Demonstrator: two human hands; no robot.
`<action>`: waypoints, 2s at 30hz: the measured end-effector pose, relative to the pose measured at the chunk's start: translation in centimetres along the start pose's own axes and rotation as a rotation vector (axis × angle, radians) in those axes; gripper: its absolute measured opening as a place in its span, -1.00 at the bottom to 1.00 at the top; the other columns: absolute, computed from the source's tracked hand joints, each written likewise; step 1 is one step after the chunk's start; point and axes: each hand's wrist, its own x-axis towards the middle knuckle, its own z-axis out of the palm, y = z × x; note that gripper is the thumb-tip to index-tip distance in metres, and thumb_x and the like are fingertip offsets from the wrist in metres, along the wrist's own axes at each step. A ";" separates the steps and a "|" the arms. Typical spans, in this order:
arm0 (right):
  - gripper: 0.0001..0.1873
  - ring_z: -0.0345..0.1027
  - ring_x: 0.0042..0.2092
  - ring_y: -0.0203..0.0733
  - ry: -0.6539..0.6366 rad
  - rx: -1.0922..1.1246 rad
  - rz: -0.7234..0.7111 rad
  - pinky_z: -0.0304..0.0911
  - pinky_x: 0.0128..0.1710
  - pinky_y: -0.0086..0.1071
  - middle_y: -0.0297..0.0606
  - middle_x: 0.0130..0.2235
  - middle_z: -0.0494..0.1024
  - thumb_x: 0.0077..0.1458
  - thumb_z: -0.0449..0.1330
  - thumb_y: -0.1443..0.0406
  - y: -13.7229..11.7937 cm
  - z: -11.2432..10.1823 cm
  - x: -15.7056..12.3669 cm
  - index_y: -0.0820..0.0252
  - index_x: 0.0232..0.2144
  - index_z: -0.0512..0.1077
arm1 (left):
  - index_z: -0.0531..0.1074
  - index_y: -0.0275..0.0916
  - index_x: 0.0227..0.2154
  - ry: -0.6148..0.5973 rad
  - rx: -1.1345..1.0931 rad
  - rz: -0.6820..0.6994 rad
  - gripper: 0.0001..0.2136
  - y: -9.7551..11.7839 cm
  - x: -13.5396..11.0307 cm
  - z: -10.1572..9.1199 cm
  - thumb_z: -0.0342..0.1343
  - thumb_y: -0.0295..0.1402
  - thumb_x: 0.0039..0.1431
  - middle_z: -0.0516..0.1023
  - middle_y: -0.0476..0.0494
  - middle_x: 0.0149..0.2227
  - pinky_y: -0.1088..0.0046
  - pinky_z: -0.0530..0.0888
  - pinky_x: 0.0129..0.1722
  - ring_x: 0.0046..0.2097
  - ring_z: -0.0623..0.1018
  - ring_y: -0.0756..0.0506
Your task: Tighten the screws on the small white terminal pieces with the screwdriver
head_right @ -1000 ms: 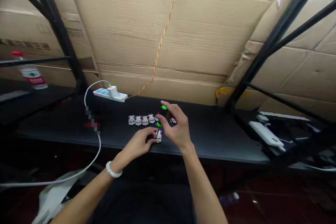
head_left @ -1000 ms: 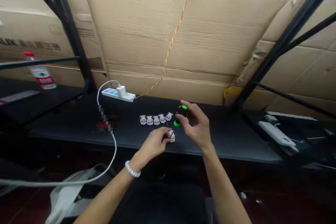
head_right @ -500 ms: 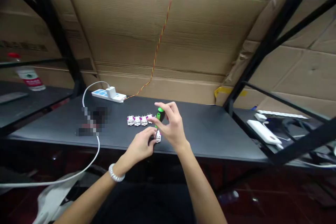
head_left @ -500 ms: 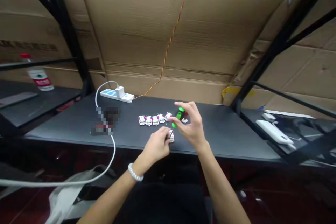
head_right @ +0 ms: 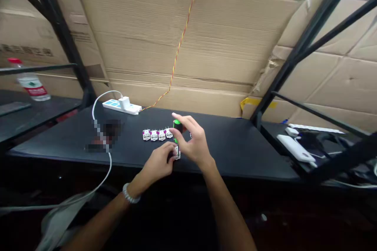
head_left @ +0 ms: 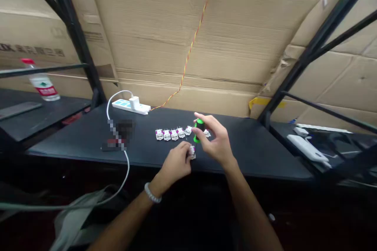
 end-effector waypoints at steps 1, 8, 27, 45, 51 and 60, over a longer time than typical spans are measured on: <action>-0.59 0.52 -0.14 -0.15 0.005 -0.006 -0.001 0.51 -0.13 -0.24 -0.22 -0.10 0.60 0.32 0.28 0.26 0.0 0.0 -0.1 0.01 0.20 0.50 | 0.34 -0.17 -0.36 0.000 -0.001 -0.001 -0.78 0.0 0.0 0.0 0.06 -0.67 0.11 0.52 -0.10 -0.18 0.35 0.45 -0.13 -0.16 0.58 -0.15; -0.60 0.55 -0.10 -0.13 0.095 0.028 0.025 0.54 -0.08 -0.23 -0.21 -0.10 0.61 0.31 0.31 0.25 0.3 -0.1 -0.4 0.02 0.18 0.51 | 0.34 -0.17 -0.37 0.004 0.008 -0.005 -0.79 -0.3 0.0 0.1 0.08 -0.66 0.11 0.55 -0.12 -0.14 0.34 0.47 -0.10 -0.13 0.59 -0.16; -0.59 0.55 -0.11 -0.13 0.084 0.000 0.034 0.54 -0.10 -0.22 -0.21 -0.10 0.60 0.31 0.31 0.22 0.6 0.0 -0.5 0.03 0.18 0.51 | 0.43 -0.19 -0.38 -0.016 -0.064 0.002 -0.78 -0.6 0.2 -0.5 0.11 -0.68 0.13 0.62 -0.16 -0.07 0.28 0.52 0.03 -0.03 0.62 -0.18; -0.64 0.49 -0.21 -0.15 0.188 -0.064 0.058 0.50 -0.18 -0.23 -0.25 -0.19 0.54 0.27 0.35 0.17 1.5 0.1 -0.5 0.04 0.09 0.56 | 0.43 -0.18 -0.39 -0.022 -0.059 -0.007 -0.80 -0.5 0.2 -0.6 0.13 -0.65 0.16 0.63 -0.16 -0.02 0.27 0.54 0.06 -0.01 0.63 -0.19; -0.63 0.46 -0.27 -0.16 0.248 -0.169 0.018 0.48 -0.25 -0.25 -0.25 -0.21 0.55 0.23 0.39 0.14 1.5 0.2 -0.6 0.05 0.06 0.57 | 0.43 -0.18 -0.38 -0.026 -0.056 -0.008 -0.80 -0.7 0.2 -0.5 0.12 -0.65 0.16 0.62 -0.17 0.00 0.26 0.53 0.09 0.00 0.63 -0.19; -0.66 0.46 -0.31 -0.15 0.329 -0.331 -0.127 0.50 -0.31 -0.25 -0.23 -0.25 0.57 0.20 0.43 0.10 1.0 0.2 -0.5 0.05 -0.02 0.60 | 0.42 -0.18 -0.39 -0.019 -0.063 0.008 -0.80 -0.5 0.2 -0.5 0.11 -0.65 0.16 0.62 -0.16 -0.02 0.30 0.53 0.03 -0.03 0.63 -0.18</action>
